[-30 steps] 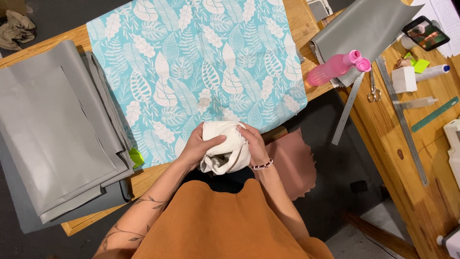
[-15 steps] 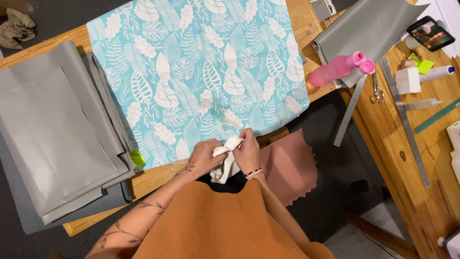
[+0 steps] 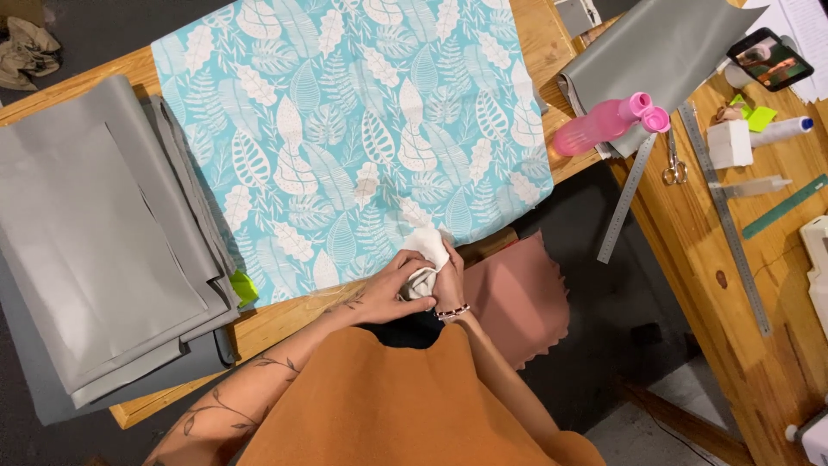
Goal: Cleaning a patterned fabric using a spray bottle and cloth, followed by folding and organizing multiple fabric pieces in a sewing workshop.
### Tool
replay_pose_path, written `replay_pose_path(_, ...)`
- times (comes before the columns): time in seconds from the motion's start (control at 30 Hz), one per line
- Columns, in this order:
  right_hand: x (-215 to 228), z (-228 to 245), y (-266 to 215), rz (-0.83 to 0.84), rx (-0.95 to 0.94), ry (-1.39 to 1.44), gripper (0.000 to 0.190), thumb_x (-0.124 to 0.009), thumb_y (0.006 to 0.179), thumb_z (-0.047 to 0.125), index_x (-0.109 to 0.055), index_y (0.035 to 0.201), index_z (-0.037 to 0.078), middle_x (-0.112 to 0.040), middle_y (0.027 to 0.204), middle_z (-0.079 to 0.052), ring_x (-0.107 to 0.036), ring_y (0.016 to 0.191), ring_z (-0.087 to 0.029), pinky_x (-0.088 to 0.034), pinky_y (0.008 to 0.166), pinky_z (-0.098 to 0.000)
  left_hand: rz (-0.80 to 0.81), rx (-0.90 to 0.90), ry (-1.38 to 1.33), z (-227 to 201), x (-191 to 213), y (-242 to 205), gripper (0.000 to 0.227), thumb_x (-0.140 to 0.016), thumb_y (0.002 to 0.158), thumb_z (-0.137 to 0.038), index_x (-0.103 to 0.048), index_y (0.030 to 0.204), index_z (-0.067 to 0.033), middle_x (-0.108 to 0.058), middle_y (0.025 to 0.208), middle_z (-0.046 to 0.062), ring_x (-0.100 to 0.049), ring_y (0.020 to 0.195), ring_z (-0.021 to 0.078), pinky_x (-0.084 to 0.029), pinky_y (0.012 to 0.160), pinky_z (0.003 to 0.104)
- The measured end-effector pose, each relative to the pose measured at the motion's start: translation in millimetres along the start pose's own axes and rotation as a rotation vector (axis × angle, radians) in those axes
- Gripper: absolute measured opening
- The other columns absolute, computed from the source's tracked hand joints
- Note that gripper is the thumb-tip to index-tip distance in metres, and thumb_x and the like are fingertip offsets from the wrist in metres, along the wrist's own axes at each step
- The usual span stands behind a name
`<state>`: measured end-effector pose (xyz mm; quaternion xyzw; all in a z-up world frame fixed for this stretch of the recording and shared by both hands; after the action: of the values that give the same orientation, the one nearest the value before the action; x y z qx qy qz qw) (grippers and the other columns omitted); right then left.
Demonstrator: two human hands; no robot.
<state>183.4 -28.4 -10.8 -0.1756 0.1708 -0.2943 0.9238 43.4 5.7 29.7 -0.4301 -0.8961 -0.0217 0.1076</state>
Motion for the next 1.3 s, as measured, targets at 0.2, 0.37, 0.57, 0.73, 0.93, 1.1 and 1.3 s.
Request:
replay_pose_path(0.2, -33.0, 26.4, -2.7, 0.170, 0.024, 0.030, 0.066, -0.051, 0.103, 0.040, -0.032, 0.152, 0.000, -0.038, 0.150, -0.018, -0.038, 0.135, -0.027, -0.030, 0.119, -0.0443, 0.082, -0.016, -0.043, 2.2, 0.4, 5.2, 0.069, -0.075, 0.088, -0.037, -0.049, 0.144, -0.0064, -0.043, 0.143, 0.030, -0.047, 0.123, 0.0611, -0.044, 0.098, 0.063)
replay_pose_path(0.37, 48.1, -82.2, 96.9, -0.027, 0.113, -0.374, 0.032, -0.076, 0.094, 0.026, -0.073, 0.120, 0.007, -0.070, 0.112, -0.007, -0.060, 0.100, -0.015, -0.051, 0.095, -0.0319, 0.109, 0.141, -0.045, 14.1, -3.2, 11.9, 0.068, -0.078, 0.084, -0.041, -0.056, 0.136, -0.0032, -0.053, 0.128, 0.026, -0.054, 0.119, 0.0444, -0.045, 0.101, 0.054)
replay_pose_path(0.57, 9.5, -23.6, 102.8, -0.110, 0.483, -0.719, 0.027, -0.072, 0.095, 0.020, -0.073, 0.118, 0.007, -0.060, 0.118, -0.011, -0.064, 0.107, -0.027, -0.052, 0.096, -0.0357, -0.315, 0.164, 0.510, 92.1, 27.1, 32.4, 0.027, -0.063, 0.098, -0.034, -0.068, 0.119, -0.0175, -0.063, 0.120, 0.009, -0.063, 0.114, 0.0310, -0.053, 0.091, 0.043)
replay_pose_path(0.73, -22.1, -46.1, 100.2, 0.123, 0.770, -1.011, 0.036, -0.067, 0.099, 0.027, -0.068, 0.128, 0.006, -0.051, 0.123, -0.016, -0.058, 0.116, -0.039, -0.047, 0.102, -0.0433, -0.413, 0.143, 0.759, 99.6, 37.0, 50.2, 0.073, -0.077, 0.085, -0.033, -0.044, 0.148, -0.0141, -0.047, 0.135, 0.015, -0.051, 0.121, 0.0332, -0.047, 0.095, 0.045)
replay_pose_path(0.93, -22.3, -90.5, 115.5, 0.303, 0.945, -1.161, 0.022, -0.058, 0.098, 0.020, -0.078, 0.104, 0.029, -0.062, 0.102, 0.003, -0.058, 0.096, -0.024, -0.047, 0.085, -0.0353, -0.358, 0.297, 0.869, 106.7, 44.2, 62.0, 0.117, -0.091, 0.062, -0.038, -0.030, 0.158, -0.0117, -0.031, 0.147, 0.019, -0.037, 0.122, 0.0342, -0.034, 0.097, 0.046)
replay_pose_path(1.1, -57.6, -74.1, 142.5, 0.266, 0.668, -1.082, 0.020, -0.056, 0.093, 0.000, -0.076, 0.096, 0.004, -0.067, 0.092, -0.021, -0.059, 0.093, -0.043, -0.047, 0.082, -0.0481, -0.454, 0.308, 0.914, 102.5, 45.9, 61.3, 0.117, -0.091, 0.062, -0.031, -0.026, 0.155, -0.0032, -0.029, 0.146, 0.021, -0.037, 0.116, 0.0345, -0.031, 0.091, 0.045)
replay_pose_path(1.3, -77.8, -77.1, 193.0, 0.153, 0.609, -1.222, 0.016, -0.064, 0.092, 0.011, -0.074, 0.085, 0.021, -0.059, 0.089, -0.003, -0.060, 0.092, -0.033, -0.049, 0.085, -0.0420, -0.501, 0.282, 0.970, 108.6, 45.2, 61.8, 0.103, -0.081, 0.068, -0.019, -0.027, 0.155, -0.0002, -0.028, 0.148, 0.022, -0.038, 0.111, 0.0360, -0.032, 0.089, 0.044)
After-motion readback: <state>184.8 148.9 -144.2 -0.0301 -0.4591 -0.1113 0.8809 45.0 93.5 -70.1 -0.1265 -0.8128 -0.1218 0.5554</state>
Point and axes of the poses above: each hand's wrist, its own y-axis towards the middle knuckle, its own x-axis out of the back of the hand, z = x × y, the point moved 3 cm from there along y, towards the middle knuckle
